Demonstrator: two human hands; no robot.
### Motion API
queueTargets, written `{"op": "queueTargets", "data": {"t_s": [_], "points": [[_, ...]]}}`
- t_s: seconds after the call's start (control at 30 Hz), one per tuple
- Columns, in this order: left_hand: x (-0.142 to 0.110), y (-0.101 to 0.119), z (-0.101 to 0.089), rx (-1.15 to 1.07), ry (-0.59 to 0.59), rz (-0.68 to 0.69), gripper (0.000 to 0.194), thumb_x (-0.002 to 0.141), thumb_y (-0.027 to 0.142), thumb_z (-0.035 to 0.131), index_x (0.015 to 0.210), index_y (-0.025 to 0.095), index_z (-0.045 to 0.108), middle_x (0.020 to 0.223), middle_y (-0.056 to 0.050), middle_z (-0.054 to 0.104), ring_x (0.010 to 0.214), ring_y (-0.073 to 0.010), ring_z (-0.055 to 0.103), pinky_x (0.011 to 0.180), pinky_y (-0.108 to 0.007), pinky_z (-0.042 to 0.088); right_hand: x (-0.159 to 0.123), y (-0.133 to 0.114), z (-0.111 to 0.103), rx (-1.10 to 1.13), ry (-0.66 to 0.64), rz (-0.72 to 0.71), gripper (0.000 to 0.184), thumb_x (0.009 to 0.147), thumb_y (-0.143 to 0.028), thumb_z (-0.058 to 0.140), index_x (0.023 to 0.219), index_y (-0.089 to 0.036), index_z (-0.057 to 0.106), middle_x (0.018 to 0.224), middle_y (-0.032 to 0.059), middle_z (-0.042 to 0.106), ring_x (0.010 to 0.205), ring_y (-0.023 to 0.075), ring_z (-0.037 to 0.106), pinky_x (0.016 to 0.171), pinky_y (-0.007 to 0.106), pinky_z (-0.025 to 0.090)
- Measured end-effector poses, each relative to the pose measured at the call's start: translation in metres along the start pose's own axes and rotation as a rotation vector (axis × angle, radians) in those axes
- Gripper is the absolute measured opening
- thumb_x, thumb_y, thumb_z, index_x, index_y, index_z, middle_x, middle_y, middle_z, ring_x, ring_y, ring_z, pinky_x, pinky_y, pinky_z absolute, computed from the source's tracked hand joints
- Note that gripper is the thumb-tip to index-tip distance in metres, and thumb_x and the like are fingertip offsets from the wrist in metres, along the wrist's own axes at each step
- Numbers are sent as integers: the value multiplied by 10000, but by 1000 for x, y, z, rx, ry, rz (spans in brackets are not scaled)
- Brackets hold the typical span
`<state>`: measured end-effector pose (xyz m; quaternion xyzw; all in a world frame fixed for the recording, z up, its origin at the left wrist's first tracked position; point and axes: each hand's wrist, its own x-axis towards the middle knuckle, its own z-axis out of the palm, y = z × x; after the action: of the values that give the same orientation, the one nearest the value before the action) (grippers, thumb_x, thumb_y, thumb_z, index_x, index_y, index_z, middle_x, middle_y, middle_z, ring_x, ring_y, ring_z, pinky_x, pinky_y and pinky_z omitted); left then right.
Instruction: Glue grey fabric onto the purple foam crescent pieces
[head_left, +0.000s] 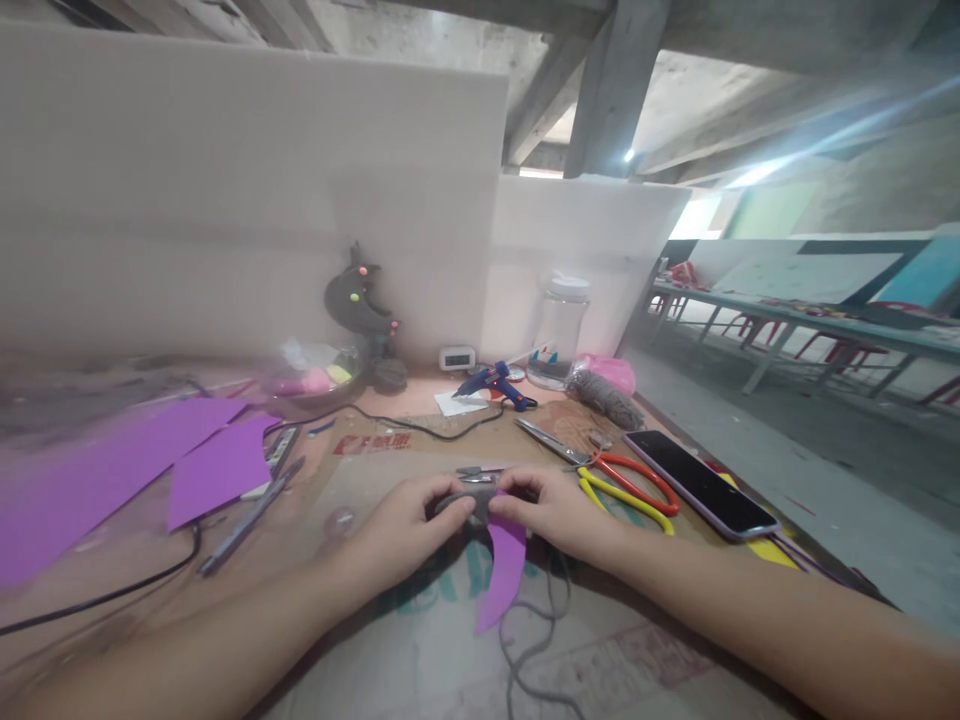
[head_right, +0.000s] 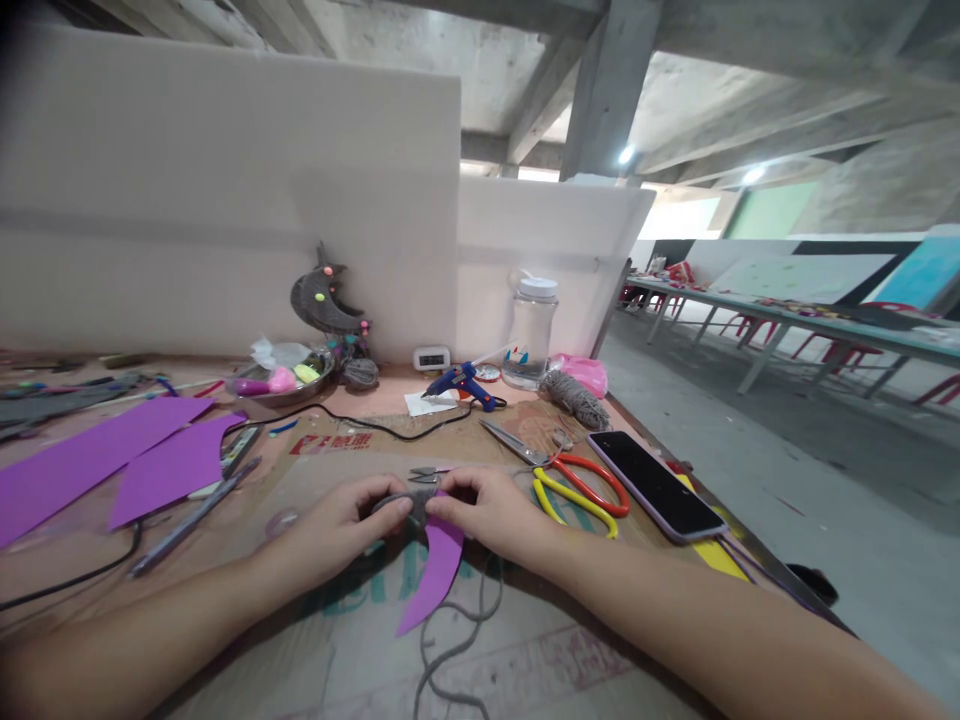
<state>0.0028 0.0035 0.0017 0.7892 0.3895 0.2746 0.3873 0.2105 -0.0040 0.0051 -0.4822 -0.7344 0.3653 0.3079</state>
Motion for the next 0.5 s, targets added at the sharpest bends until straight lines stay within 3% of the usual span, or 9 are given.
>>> {"op": "queueTargets", "data": {"t_s": [0.27,0.4,0.5], "points": [[0,3,0,-27,4,-1,249,885,348,476,783,175,623,723,2,610,674,-150,526,618,-238,389,-1,0,-1,-21,-40,-35,265,799,-404,609,710,-156,634,675,-5,552,662,137,486,610,247,367],[0,0,0,-90,11,-45,268,893,389,479,779,179,599,705,11,585,675,-149,524,626,-245,388,1,7,-1,159,39,-54,336,882,-470,507,887,-162,641,762,8,594,698,136,523,648,251,406],[2,-3,0,-162,30,-94,298,892,425,478,736,180,547,667,24,543,635,-136,492,609,-249,369,4,11,-1,348,131,-10,382,879,-512,498,959,-161,627,712,0,584,637,125,518,603,248,412]]}}
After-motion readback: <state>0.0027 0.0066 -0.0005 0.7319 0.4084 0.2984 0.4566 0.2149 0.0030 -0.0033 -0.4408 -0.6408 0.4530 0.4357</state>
